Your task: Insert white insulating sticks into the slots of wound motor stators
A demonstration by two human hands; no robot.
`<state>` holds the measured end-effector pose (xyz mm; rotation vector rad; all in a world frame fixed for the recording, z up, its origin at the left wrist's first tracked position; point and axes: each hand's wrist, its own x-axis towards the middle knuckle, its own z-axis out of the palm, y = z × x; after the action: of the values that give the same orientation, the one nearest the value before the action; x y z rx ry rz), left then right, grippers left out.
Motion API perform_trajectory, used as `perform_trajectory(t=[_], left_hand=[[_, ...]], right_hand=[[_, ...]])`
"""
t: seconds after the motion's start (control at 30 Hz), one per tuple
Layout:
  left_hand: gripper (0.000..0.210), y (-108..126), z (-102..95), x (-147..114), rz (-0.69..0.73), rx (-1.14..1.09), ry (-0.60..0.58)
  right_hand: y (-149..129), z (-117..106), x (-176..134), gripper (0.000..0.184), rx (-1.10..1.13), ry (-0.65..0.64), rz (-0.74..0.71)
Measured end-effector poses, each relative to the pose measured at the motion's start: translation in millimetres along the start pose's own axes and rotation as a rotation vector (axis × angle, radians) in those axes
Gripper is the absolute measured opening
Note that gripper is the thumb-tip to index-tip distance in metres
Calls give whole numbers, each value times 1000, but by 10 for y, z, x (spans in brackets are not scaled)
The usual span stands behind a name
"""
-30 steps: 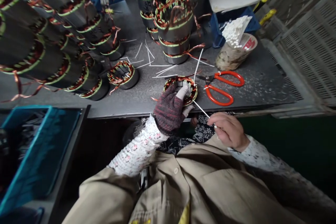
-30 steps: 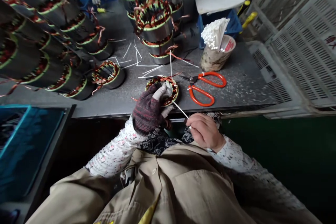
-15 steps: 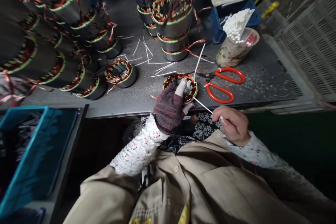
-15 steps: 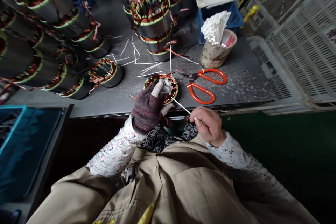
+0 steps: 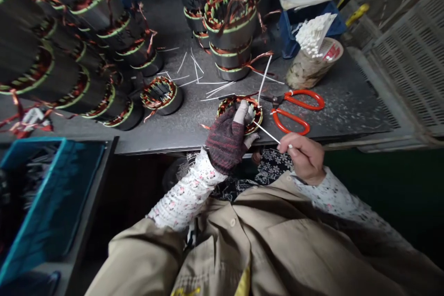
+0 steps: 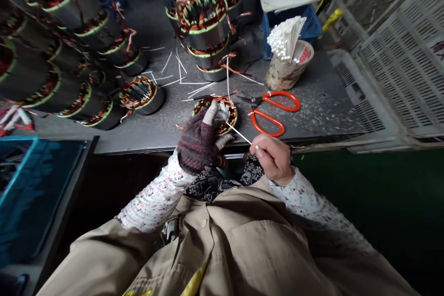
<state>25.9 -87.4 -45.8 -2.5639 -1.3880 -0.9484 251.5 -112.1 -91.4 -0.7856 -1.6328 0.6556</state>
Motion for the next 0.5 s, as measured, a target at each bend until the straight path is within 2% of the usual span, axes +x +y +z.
perform_trajectory(t=[0.13,0.23,0.3,0.4,0.5], left_hand=[[80,-13,9,3,11,0,11],[78,-11,37,-8,-10,-54,36],[73,-6,60,-16,-57,-182,69],[54,-8,81,-15,-127,-423,97],[27,-24,72,4,-73,-471,149]], right_hand=[[-40,-102,-92,23,-73,-70,-17],[-75,2,19,23,-75,-66,-17],[-90,122,145,22,-56,-62,23],[-119,272,304,19,-40,-51,125],[-182,319,369,20,-63,-27,183]])
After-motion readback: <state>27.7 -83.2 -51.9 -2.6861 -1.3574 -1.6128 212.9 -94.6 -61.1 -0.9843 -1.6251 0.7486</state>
